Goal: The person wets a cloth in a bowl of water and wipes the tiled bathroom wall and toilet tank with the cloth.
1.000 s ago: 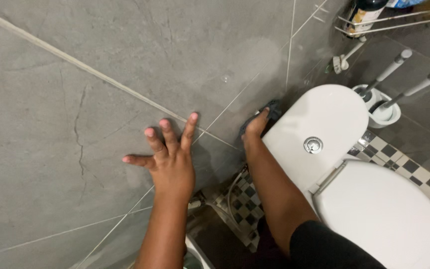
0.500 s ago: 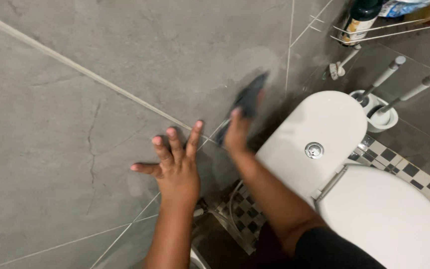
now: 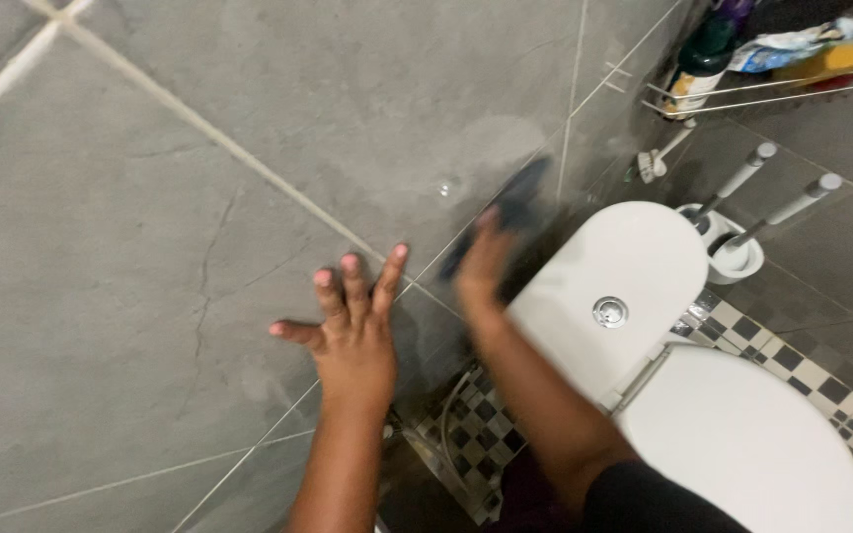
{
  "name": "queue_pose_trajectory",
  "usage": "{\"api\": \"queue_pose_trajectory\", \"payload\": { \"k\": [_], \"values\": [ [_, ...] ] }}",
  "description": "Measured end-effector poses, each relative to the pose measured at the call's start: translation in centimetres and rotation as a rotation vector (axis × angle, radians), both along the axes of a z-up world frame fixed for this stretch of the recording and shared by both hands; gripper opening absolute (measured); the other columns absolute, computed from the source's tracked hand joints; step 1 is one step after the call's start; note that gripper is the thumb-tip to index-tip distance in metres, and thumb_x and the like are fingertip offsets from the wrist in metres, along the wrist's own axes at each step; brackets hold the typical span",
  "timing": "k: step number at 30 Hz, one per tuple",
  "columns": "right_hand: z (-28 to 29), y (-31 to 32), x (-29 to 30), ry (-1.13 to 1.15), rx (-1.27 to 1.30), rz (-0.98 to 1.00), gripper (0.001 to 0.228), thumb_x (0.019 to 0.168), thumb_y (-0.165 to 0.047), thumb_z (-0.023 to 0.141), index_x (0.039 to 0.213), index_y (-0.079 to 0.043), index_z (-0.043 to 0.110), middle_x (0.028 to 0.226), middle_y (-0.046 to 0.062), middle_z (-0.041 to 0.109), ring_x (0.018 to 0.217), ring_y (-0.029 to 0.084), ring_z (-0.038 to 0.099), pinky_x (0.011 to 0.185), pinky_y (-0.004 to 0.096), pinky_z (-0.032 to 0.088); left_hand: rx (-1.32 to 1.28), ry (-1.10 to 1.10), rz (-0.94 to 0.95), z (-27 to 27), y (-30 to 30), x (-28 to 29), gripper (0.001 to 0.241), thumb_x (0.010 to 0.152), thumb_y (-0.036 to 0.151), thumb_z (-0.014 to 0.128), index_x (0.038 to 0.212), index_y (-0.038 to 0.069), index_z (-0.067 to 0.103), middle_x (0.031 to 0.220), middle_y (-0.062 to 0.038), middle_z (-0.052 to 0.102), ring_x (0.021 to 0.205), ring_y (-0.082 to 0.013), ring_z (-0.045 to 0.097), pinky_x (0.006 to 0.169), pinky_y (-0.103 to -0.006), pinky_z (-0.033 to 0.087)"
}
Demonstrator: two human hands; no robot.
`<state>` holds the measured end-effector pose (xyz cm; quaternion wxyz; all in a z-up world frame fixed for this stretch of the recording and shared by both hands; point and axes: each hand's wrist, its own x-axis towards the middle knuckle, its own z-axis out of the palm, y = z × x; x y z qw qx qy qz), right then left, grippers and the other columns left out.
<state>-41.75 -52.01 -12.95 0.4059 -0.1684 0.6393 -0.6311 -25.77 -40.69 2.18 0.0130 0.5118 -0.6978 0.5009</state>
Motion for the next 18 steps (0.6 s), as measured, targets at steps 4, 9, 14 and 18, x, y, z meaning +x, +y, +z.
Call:
{"api": "queue_pose_trajectory", "payload": {
  "k": [4,9,14,18],
  "values": [
    [5.3,8.8,5.9,0.547,-0.675,0.113,0.088,0.113,-0.044,0.042,0.160,0.010,-0.008,0.170,0.032,-0.012,0.162,0.041,-0.012,0.133,0.047,-0.002,0.040,0.057,-0.032,0.0,0.4,-0.3,0.093,0.108,-0.001,0.053,0.172,0.037,-0.002,0.170,-0.024,-0.024,0.161,-0.0458,-0.023,0.111,-0.0834,-0.014],
    [0.1,-0.8,-1.9,0.228,-0.515,-0.002,0.083,0.106,-0.040,0.043,0.162,0.007,0.004,0.149,0.020,0.041,0.119,0.029,0.051,0.113,0.041,0.037,0.044,0.027,0.012,0.1,0.1,-0.4,0.101,0.104,-0.010,0.049,0.177,0.041,0.001,0.174,-0.024,-0.023,0.160,-0.0450,-0.023,0.111,-0.0831,-0.014],
    [-0.8,-15.9,-22.1,-0.210,-0.346,-0.307,0.069,0.093,-0.060,0.056,0.125,0.001,0.057,0.120,0.013,0.062,0.110,0.026,0.061,0.101,0.039,0.047,0.019,0.014,0.018,0.1,-0.4,-0.5,0.099,0.104,-0.014,0.048,0.171,0.039,-0.002,0.172,-0.024,-0.023,0.162,-0.0449,-0.022,0.113,-0.0835,-0.013],
    [0.3,-15.8,-24.5,-0.360,-0.687,-0.186,0.069,0.088,-0.057,0.057,0.128,-0.001,0.055,0.123,0.017,0.064,0.111,0.030,0.068,0.099,0.043,0.056,0.013,0.042,0.003,-0.3,-0.5,-0.3,0.101,0.102,-0.016,0.046,0.170,0.038,-0.006,0.170,-0.024,-0.024,0.163,-0.0460,-0.021,0.114,-0.0848,-0.010]
  ]
}}
